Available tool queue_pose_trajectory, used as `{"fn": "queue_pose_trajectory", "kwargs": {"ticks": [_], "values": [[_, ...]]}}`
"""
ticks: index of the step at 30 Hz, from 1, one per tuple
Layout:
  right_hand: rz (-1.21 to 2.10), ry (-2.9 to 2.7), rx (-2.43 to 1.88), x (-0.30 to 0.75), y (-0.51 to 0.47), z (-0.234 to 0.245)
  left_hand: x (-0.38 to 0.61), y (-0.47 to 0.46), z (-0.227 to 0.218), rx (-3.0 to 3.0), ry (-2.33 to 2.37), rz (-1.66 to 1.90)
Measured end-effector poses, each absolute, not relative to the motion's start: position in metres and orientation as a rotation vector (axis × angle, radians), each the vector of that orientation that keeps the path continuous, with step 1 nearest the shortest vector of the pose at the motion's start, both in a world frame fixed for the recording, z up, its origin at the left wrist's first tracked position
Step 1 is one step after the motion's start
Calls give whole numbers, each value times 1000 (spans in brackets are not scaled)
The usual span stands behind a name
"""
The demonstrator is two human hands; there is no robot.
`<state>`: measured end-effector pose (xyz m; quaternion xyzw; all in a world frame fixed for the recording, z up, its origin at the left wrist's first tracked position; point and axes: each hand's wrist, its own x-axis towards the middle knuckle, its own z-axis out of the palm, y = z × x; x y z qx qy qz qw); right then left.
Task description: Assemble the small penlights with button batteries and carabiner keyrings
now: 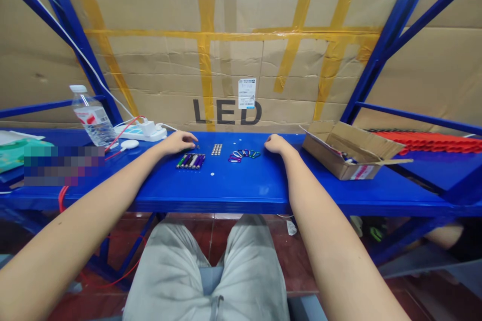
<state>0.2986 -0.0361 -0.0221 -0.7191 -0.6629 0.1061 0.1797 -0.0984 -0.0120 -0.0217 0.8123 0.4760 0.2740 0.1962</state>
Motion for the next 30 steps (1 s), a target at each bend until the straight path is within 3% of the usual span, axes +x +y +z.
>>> {"fn": "queue_pose_trajectory", "kwargs": {"ticks": [5, 9, 13, 19, 25, 30], "values": [[234, -1676, -1956, 298, -37, -15, -104, -22, -7, 2223, 1385, 1016], [216, -1602, -1581, 276, -49, 0, -93, -36, 16, 2121, 1304, 1288], [519, -1677, -1125, 232, -67, 8, -55, -48, 37, 2018, 1057, 1409], [822, -1753, -802, 185, -75, -2, 12, -60, 36, 2133, 822, 1235], [850, -1738, -976, 195, -64, -8, -1, -52, 23, 2343, 1065, 1347], [680, -1699, -1169, 206, -61, -8, -28, -44, 11, 2576, 1189, 1003]]}}
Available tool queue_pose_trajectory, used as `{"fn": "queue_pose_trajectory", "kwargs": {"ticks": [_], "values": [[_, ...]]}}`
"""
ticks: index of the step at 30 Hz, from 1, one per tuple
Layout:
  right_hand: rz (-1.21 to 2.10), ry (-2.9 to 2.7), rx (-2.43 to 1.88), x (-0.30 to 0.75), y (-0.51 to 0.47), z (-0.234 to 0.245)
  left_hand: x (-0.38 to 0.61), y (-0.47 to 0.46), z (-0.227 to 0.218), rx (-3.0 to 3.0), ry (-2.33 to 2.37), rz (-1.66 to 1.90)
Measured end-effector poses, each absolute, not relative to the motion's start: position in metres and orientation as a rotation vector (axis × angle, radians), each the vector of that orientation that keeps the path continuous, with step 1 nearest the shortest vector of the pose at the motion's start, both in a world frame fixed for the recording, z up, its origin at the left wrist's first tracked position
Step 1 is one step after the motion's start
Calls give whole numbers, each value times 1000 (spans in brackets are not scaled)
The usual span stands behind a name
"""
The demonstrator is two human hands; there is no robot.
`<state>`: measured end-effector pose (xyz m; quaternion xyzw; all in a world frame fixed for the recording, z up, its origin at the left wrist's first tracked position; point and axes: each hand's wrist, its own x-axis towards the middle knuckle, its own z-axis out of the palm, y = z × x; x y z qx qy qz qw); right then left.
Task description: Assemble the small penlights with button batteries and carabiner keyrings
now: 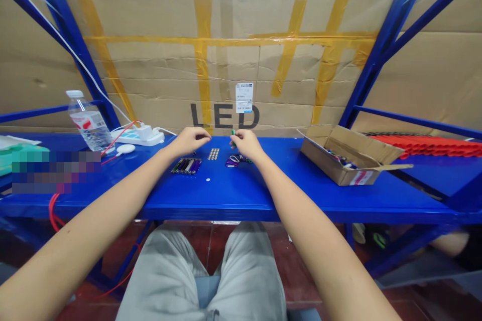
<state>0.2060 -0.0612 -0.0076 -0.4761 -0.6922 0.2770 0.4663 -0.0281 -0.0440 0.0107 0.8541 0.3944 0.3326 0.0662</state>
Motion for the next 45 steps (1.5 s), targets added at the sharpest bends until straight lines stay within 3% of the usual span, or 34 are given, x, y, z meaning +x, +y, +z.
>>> {"fn": "queue_pose_trajectory", "kwargs": {"ticks": [7, 18, 36, 45], "values": [[545, -1729, -1272, 212, -65, -7, -25, -48, 3, 2671, 1198, 624], [433, -1814, -1320, 214, -62, -10, -13, -55, -6, 2927, 1040, 403], [536, -1848, -1216, 216, -57, -15, -13, -63, 2, 2752, 1058, 394], [606, -1874, -1044, 216, -44, -26, -2, -60, -10, 2980, 1035, 323]]}}
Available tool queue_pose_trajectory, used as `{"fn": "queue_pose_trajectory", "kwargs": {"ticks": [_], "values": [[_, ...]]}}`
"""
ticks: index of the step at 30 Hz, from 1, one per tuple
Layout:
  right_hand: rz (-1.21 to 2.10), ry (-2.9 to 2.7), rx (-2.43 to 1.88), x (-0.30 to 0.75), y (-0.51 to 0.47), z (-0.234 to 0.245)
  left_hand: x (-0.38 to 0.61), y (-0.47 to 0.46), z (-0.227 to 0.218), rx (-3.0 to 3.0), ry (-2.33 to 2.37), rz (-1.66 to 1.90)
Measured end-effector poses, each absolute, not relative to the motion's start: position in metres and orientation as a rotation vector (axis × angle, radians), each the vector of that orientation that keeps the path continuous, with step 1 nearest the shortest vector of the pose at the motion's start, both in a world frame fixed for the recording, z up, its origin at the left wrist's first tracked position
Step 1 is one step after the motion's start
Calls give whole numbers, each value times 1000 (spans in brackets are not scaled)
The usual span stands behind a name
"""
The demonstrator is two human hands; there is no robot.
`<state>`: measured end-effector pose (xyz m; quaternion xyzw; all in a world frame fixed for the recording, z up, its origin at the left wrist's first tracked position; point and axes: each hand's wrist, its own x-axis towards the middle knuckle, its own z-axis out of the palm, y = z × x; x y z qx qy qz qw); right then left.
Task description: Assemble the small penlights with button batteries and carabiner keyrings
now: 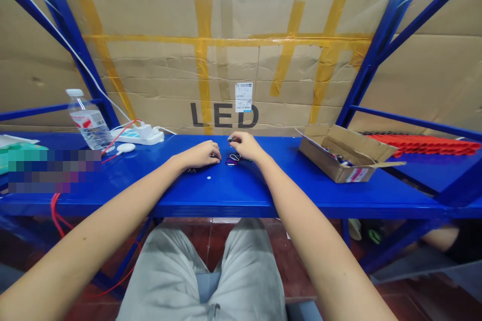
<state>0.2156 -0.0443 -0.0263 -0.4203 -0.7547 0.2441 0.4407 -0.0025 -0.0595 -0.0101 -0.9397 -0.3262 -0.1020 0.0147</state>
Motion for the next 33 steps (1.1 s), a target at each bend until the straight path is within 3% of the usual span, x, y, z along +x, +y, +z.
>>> {"fn": "queue_pose_trajectory", "kwargs": {"ticks": [4, 11, 15, 33], "values": [[606, -1890, -1005, 215, -48, -24, 0, -60, -11, -2921, -1031, -387], [571, -1931, -1022, 214, -56, -18, 0, -72, -2, -2850, -1048, -1131], [544, -1997, -1017, 211, -60, -19, 6, -74, -2, -2763, -968, -1341], [576, -2032, -924, 204, -61, -20, 12, -66, -10, -2721, -763, -1378]]}}
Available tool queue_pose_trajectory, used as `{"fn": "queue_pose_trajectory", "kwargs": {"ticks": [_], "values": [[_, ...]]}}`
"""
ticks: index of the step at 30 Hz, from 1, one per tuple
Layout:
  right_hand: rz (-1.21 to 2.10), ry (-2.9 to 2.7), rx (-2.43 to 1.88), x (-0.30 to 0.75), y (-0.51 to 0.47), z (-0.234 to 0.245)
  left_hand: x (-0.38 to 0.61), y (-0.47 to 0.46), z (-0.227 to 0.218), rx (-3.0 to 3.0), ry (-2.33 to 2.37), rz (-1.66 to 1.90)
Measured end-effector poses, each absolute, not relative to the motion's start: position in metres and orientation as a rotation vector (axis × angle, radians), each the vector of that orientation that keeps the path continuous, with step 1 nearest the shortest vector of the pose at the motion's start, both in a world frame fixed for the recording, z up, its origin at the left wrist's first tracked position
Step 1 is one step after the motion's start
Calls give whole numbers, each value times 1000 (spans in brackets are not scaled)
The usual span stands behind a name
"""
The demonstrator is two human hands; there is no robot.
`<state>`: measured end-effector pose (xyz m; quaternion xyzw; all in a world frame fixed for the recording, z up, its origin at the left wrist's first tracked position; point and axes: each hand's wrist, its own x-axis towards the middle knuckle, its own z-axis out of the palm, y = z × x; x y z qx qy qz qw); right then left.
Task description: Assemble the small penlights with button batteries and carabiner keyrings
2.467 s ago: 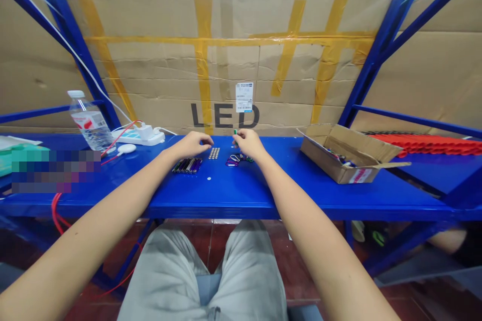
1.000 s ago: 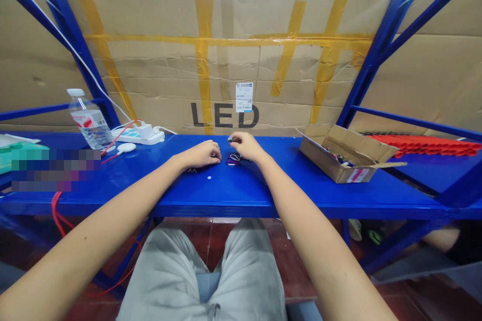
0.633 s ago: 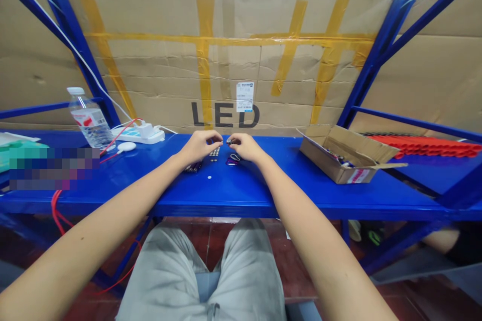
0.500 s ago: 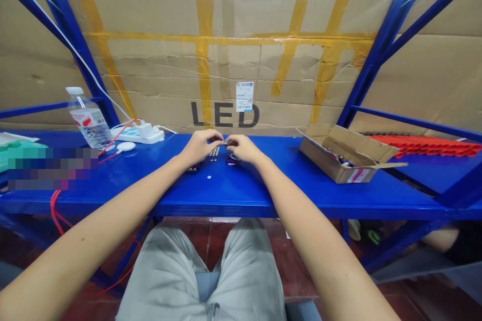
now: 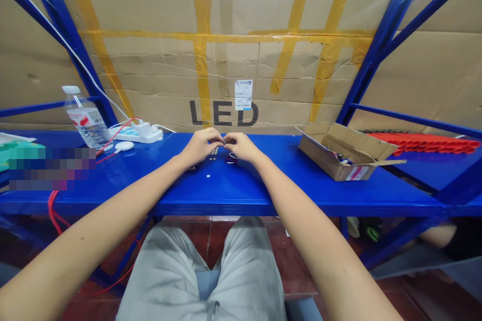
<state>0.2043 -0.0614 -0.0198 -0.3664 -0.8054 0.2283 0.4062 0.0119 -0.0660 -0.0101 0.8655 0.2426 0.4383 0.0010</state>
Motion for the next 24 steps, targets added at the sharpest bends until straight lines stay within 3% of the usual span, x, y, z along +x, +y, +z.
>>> {"fn": "queue_pose_trajectory", "kwargs": {"ticks": [7, 15, 24], "values": [[595, -1948, -903, 208, -56, -21, 6, -68, -5, 2686, 923, 1340], [564, -1955, -952, 212, -53, -23, -17, -61, -2, 2715, 1204, 558], [547, -1995, -973, 212, -55, -23, -16, -61, -5, 2652, 1273, 393]]}}
